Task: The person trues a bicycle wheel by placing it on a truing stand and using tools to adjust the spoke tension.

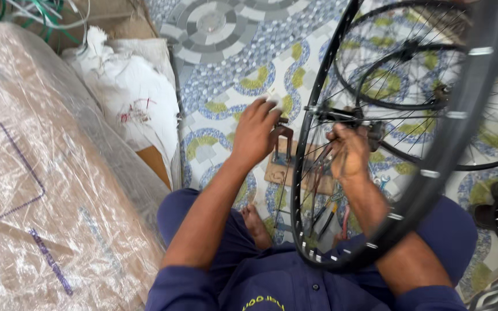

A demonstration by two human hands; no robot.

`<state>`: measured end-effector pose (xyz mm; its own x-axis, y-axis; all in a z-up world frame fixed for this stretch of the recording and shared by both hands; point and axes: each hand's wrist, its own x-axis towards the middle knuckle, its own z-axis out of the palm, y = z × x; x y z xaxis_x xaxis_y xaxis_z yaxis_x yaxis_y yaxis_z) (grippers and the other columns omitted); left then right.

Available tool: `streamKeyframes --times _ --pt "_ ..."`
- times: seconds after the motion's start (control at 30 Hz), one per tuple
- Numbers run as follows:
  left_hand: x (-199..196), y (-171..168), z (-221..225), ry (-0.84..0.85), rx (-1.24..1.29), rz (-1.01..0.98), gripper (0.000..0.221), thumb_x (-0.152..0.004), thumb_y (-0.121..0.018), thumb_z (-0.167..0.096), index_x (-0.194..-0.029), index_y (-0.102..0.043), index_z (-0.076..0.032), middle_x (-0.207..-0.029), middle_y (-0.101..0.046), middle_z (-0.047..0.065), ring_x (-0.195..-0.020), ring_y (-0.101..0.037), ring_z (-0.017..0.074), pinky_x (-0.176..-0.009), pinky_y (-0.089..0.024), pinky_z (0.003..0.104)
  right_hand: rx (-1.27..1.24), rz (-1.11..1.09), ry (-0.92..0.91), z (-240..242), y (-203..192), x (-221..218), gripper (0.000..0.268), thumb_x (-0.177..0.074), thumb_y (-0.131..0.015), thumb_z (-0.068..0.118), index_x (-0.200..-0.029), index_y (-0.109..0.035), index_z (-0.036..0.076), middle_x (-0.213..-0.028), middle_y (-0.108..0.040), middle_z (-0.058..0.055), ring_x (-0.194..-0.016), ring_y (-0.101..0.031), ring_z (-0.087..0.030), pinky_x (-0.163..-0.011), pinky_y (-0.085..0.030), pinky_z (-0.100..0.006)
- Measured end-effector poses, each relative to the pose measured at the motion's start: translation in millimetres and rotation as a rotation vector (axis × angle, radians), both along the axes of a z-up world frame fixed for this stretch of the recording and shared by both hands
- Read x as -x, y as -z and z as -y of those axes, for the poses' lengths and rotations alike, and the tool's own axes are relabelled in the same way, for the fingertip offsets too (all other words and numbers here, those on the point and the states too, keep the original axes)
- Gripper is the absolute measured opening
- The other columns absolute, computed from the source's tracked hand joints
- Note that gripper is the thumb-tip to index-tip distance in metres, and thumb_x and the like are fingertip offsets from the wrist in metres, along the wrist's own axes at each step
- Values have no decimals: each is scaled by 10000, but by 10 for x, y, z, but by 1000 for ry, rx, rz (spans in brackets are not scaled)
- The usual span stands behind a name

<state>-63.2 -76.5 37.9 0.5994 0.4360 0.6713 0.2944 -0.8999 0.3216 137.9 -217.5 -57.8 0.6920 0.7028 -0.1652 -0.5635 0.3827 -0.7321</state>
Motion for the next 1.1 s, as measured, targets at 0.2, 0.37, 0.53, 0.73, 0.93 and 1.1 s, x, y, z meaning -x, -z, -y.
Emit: streamKeyframes --times 0.2,0.37,0.53,0.73,0.93,1.1 --pt "-387 411 -438 129 -4 -440 323 -796 -795 -308 -1047 -722 -119 -1058 -722 75 -1103 -651 300 -1091 -397 485 131 105 25 -41 331 323 307 -934 -770 251 -1054 -584 38 -936 -583 -60 -860 -565 -189 -797 -488 -352" --pt "-368 601 -472 133 -23 -416 270 -797 -782 -342 -971 -748 -139 -916 -727 79 -906 -701 293 -1090 -359 544 376 116 -6 -52 132 314 329 -882 -746 305 -1025 -563 73 -877 -578 -46 -802 -571 -189 -696 -470 -388" --pt "-399 670 -509 109 23 -465 204 -864 -741 -333 -980 -755 -167 -963 -736 66 -941 -696 291 -1099 -383 509 444 44 -84 -90 169 224 329 -897 -762 371 -918 -542 127 -772 -528 -26 -661 -504 -184 -568 -392 -365" --pt "-395 565 -420 79 -6 -503 288 -832 -737 -384 -1015 -769 -165 -967 -749 72 -976 -695 284 -1084 -360 519 513 -201 -207 -55 301 261 389 -916 -781 449 -790 -517 192 -645 -469 -1 -492 -424 -179 -415 -299 -338" --pt "-367 480 -362 55 105 -494 213 -886 -714 -336 -1032 -767 -190 -1017 -754 30 -1037 -697 250 -1181 -304 503 334 81 -81 -96 248 304 199 -963 -759 264 -909 -583 187 -700 -479 92 -548 -466 -34 -424 -336 -228" --pt "-386 559 -408 48 66 -498 209 -874 -724 -338 -998 -768 -175 -978 -749 39 -996 -696 252 -1128 -341 512 240 3 -105 -137 225 304 198 -930 -670 244 -1062 -552 154 -737 -561 26 -544 -564 -101 -437 -454 -267"
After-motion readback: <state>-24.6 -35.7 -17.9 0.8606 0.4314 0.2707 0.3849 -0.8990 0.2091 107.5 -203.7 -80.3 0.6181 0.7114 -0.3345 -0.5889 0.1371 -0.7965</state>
